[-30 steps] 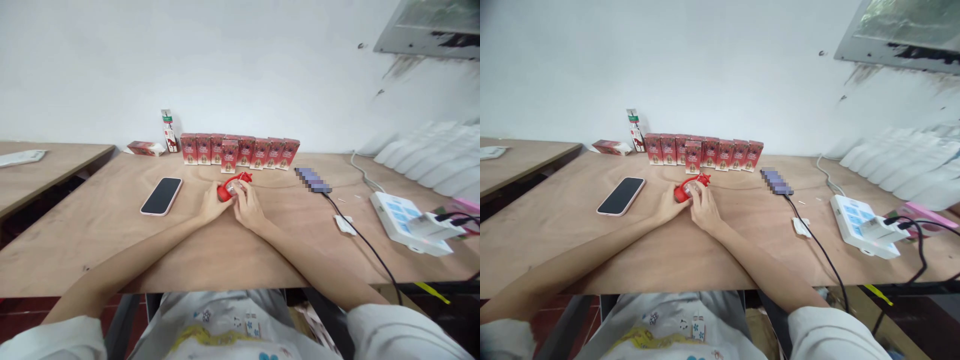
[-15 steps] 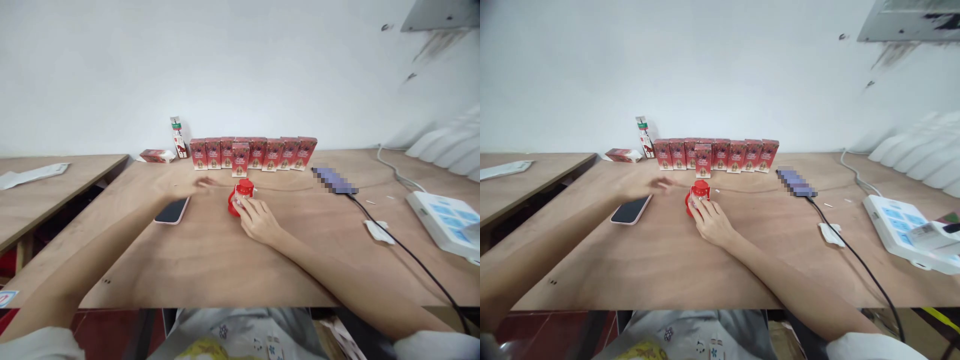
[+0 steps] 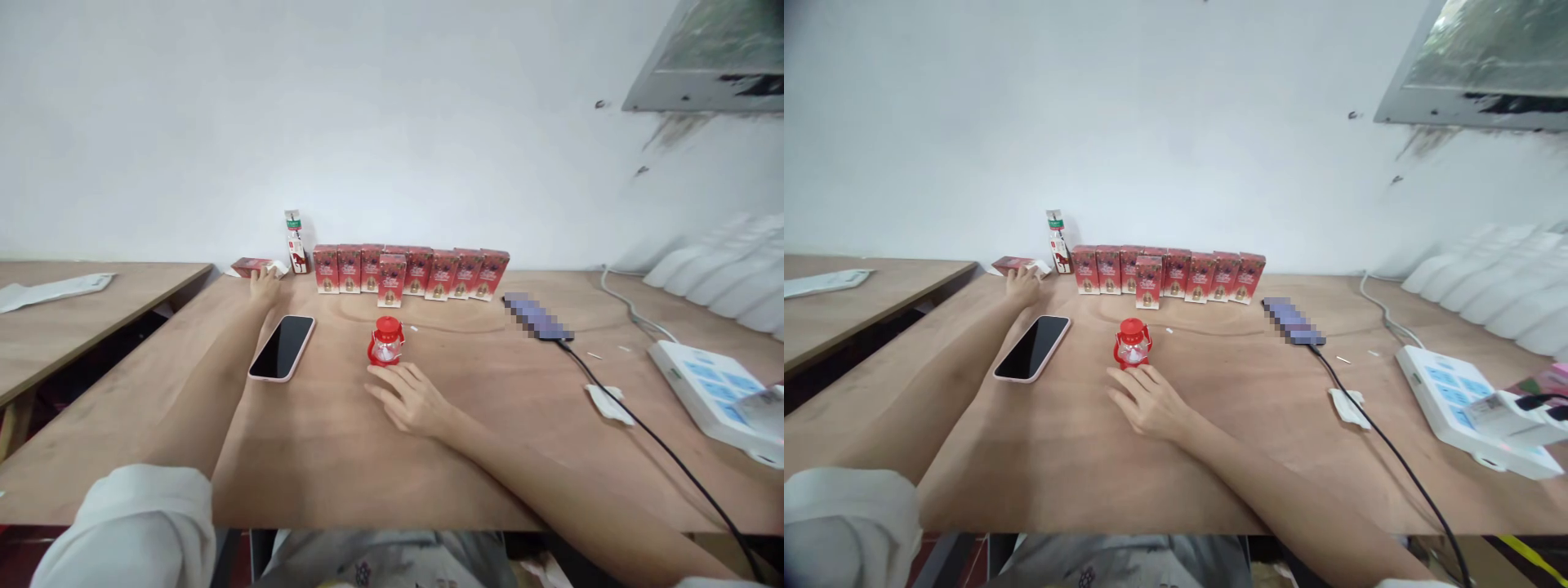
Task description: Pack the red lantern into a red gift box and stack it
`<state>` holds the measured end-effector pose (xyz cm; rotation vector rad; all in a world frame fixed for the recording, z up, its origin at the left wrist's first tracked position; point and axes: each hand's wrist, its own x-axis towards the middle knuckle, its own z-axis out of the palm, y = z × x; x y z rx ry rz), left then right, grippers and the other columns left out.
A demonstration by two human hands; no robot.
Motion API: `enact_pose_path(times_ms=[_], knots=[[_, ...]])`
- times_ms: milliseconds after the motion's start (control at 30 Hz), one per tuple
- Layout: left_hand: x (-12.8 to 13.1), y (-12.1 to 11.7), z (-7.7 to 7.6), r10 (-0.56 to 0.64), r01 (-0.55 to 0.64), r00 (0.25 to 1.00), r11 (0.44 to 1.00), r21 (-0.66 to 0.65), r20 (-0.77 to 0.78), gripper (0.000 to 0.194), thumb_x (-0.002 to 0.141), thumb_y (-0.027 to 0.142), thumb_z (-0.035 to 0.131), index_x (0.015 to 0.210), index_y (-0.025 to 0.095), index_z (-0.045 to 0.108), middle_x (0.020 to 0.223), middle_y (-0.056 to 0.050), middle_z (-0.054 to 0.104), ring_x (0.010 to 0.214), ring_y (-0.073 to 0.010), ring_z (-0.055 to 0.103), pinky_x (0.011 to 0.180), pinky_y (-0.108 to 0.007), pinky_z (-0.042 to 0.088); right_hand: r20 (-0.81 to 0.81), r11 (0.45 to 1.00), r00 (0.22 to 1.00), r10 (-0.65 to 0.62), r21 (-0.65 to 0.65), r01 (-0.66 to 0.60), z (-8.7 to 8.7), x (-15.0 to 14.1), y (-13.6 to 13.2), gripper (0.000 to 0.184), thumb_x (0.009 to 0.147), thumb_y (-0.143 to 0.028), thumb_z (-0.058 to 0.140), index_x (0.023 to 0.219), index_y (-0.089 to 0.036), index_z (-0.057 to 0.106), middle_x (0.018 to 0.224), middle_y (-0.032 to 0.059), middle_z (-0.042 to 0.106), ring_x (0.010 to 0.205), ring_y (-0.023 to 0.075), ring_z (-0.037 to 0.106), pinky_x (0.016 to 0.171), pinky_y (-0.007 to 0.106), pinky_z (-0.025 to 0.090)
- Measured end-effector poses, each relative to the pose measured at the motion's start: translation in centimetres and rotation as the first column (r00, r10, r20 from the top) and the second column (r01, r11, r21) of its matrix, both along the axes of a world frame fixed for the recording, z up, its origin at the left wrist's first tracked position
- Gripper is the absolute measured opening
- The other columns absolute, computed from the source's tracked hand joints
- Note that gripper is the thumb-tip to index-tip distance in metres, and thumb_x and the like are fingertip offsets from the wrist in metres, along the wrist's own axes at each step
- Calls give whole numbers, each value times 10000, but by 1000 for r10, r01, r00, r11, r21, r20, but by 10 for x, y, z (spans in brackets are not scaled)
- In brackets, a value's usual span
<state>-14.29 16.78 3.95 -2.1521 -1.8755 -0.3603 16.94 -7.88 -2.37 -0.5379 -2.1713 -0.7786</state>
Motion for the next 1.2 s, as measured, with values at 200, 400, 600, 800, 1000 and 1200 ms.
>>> enact_pose_path(times_ms=[200,400,600,800,1000,1200], knots=[[10,-12,11,5,-4,1000,1000,16,-29,300,766,210,512,976,136,713,1129,-198,639,1199,-375,418,983,-551,244,-37,991,997,63,-115,-67,-6,1,4,329,855,-65,408,1105,-85,621,1078,170,682,974,212,610,805,354,472],[30,-82,25,-114,103,993,968,228,37,212,831,271,500,781,177,684,1019,-139,701,1051,-326,511,876,-496,315,-138,986,986,94,-124,-111,-4,-1,5,441,858,-58,395,1291,-77,472,1069,160,686,982,208,639,787,340,515],[57,-178,27,-518,475,852,713,516,-68,120,843,314,594,797,216,647,756,-33,681,732,-204,566,712,-349,363,-351,946,930,107,-252,-205,-2,-7,0,575,898,-114,444,1444,-114,265,1294,214,544,992,176,654,828,298,559],[98,-217,1,-709,804,562,347,483,-426,251,875,143,561,1101,236,618,752,7,713,678,-154,589,650,-311,344,-458,940,887,61,-272,-206,0,-4,-2,650,933,-194,437,1503,-196,124,1458,243,330,1173,220,582,890,362,554],[101,-226,-31,-792,875,437,264,405,-428,231,878,111,564,1020,283,623,801,42,745,773,-125,647,708,-301,366,-363,877,930,55,-428,-218,-1,0,-2,409,941,-286,455,1336,-182,450,1434,205,381,1262,254,513,983,418,506],[100,-224,-47,-836,837,429,226,498,-343,232,794,302,646,1021,343,623,927,5,728,857,-185,639,822,-369,391,-281,886,952,118,-404,-229,-7,0,7,195,951,-203,450,944,-164,641,1225,163,566,1092,189,607,896,352,560]])
